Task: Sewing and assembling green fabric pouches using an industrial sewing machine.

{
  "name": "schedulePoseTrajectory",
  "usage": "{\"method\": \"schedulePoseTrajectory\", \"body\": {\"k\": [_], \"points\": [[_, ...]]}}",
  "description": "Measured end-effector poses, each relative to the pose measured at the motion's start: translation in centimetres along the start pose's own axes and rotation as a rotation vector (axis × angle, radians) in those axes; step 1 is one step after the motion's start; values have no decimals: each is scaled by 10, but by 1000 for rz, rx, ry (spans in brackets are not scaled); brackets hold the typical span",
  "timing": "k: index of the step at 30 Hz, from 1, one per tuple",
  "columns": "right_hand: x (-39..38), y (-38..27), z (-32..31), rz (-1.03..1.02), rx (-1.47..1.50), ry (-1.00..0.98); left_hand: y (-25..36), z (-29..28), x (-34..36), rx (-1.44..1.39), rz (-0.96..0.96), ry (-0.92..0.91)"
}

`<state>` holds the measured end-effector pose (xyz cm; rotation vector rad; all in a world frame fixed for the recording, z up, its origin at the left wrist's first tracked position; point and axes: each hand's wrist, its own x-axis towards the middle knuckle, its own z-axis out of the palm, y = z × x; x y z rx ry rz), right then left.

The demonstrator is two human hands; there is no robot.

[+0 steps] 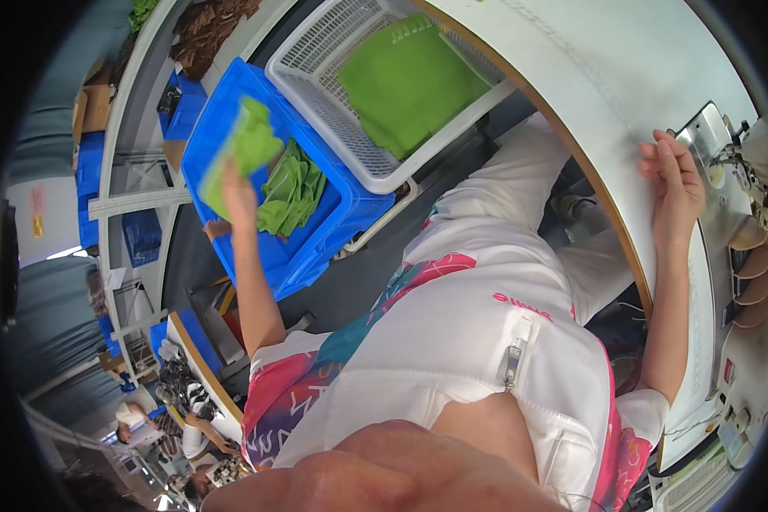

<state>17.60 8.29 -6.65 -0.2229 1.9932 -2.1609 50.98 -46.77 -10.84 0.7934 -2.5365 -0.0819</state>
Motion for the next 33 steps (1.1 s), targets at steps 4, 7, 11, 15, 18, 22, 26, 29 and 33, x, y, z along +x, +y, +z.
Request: {"method": "schedulePoseTrajectory", "body": {"k": [4,7,11,15,18,22,26,29,33], "points": [[-5,-1,17,-40,-89,-2,-114,95,-117,274,-84,-969],[-8,2,12,-101,-119,-30,-50,65,-14,225,-99,-1214],[-7,4,10,-69,-127,1,59,-20,106,-101,-217,-793],[-9,-3,15,-39,-153,23,190,57,148,-513,456,-857],[-10,-5,20,-41,-169,-4,246,192,133,-392,934,-498],[0,-19,49,48,-228,37,268,313,134,26,1014,-963],[87,-18,89,-237,-457,-152,308,324,134,-560,804,-756],[180,-22,115,-472,-571,99,341,272,142,-251,970,-873],[247,-21,165,-310,-719,221,302,338,140,-233,910,-899]]}}
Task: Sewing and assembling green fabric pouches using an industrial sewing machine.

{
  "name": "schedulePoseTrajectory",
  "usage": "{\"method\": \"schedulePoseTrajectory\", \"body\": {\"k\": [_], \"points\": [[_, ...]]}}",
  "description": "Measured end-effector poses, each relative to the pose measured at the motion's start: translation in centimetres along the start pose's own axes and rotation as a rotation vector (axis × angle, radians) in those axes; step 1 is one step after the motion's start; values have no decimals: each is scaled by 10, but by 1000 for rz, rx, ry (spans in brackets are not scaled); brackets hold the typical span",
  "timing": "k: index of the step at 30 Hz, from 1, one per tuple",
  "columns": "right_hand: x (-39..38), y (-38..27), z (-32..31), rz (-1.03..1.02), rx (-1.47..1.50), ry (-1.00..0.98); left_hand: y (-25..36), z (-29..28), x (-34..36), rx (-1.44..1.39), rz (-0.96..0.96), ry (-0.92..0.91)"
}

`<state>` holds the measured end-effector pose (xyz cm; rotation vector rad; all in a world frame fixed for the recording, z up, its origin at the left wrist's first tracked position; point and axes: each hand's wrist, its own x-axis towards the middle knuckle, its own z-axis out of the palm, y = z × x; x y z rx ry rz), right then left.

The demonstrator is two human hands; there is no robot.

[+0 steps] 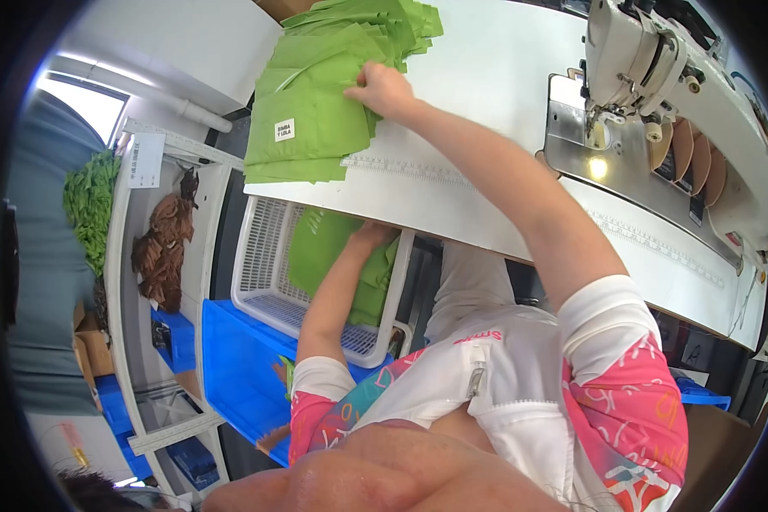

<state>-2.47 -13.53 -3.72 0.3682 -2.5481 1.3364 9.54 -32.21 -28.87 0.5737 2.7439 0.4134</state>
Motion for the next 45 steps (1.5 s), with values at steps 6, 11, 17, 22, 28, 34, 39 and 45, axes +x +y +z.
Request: {"method": "schedulePoseTrajectory", "body": {"k": [6,11,17,22,28,34,39,45], "points": [[-53,6,-23,117,361,-261,8,-10,-10,-91,84,140],[-87,18,-58,131,197,-302,28,-34,-15,-36,82,33],[-87,28,-55,-460,-415,122,49,-59,-20,71,45,-110],[-99,-7,-78,-299,339,59,35,-49,-39,171,125,-87],[-151,44,-139,405,712,-80,24,-32,-27,33,3,-23],[-170,60,-157,468,455,-80,23,-34,-47,3,135,318],[-171,75,-155,309,440,-165,17,-78,-109,-149,-47,314],[-179,79,-168,440,653,-107,85,-188,-192,-673,-180,577]]}}
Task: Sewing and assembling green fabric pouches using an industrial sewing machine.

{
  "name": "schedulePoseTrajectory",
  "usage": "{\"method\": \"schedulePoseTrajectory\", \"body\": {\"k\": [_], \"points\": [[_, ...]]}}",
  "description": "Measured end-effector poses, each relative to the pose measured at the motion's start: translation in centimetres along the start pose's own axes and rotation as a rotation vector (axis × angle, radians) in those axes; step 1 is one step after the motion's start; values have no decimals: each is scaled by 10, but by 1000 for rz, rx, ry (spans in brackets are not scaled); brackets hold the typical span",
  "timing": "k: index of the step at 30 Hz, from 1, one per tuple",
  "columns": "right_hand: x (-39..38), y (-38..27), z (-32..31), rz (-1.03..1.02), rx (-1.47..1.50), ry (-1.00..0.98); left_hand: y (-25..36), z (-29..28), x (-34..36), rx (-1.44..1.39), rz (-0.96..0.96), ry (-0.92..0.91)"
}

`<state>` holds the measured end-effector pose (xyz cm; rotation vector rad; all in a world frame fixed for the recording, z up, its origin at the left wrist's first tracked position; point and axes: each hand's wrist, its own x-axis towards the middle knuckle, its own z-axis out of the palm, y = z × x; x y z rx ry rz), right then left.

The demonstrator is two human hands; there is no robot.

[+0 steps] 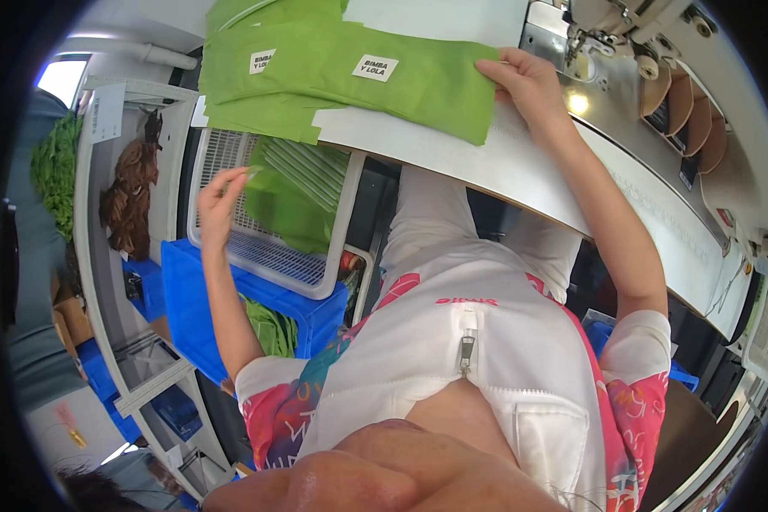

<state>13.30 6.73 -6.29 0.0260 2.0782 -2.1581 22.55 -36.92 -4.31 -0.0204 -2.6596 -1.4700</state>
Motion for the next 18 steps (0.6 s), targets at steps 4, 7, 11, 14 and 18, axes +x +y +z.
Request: {"method": "schedulePoseTrajectory", "body": {"k": [4,7,11,14,18], "points": [[-13,-21,16,-158,-38,-148,97,27,-14,68,240,19],[-42,-68,29,-245,-56,-343,143,73,-9,83,483,-46],[-69,-106,9,-167,-124,-693,189,106,13,484,887,22],[-81,-123,-11,-130,-195,-679,188,124,16,90,680,-319],[-94,-118,-40,-218,-368,-376,195,161,4,-303,284,-384]]}}
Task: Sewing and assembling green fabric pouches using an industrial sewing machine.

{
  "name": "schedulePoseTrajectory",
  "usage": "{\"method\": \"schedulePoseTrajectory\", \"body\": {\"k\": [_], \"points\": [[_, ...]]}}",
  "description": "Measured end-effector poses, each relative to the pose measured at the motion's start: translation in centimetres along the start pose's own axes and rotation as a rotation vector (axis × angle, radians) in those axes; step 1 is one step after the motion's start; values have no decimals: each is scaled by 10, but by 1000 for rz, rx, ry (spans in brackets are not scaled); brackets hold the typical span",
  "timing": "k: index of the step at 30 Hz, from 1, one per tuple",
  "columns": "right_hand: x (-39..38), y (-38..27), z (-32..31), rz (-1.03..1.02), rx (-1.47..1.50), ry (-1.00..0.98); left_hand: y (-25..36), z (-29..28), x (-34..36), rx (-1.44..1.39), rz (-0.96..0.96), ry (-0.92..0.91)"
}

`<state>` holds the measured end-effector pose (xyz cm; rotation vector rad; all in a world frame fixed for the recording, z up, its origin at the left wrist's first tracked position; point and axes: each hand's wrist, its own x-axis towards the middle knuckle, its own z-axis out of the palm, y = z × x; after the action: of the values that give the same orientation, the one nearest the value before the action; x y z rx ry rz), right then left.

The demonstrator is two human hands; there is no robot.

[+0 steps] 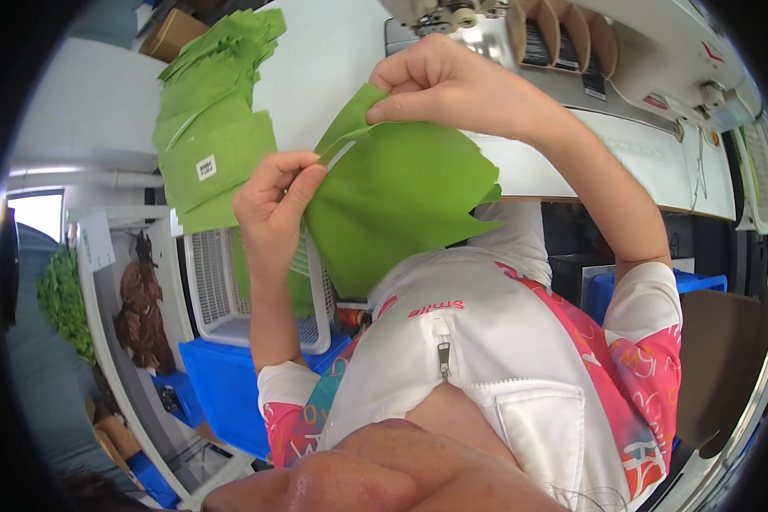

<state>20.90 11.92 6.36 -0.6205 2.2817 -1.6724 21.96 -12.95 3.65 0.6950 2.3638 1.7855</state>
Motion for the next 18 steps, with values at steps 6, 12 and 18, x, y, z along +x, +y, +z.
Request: {"method": "schedulePoseTrajectory", "body": {"k": [6,12,18], "points": [[-35,16,-9,78,4,153,-17,43,-3,-222,-49,87],[-56,32,8,64,9,331,-46,83,-4,-233,-69,62],[-64,43,26,-24,-289,459,-52,119,1,272,420,353]]}}
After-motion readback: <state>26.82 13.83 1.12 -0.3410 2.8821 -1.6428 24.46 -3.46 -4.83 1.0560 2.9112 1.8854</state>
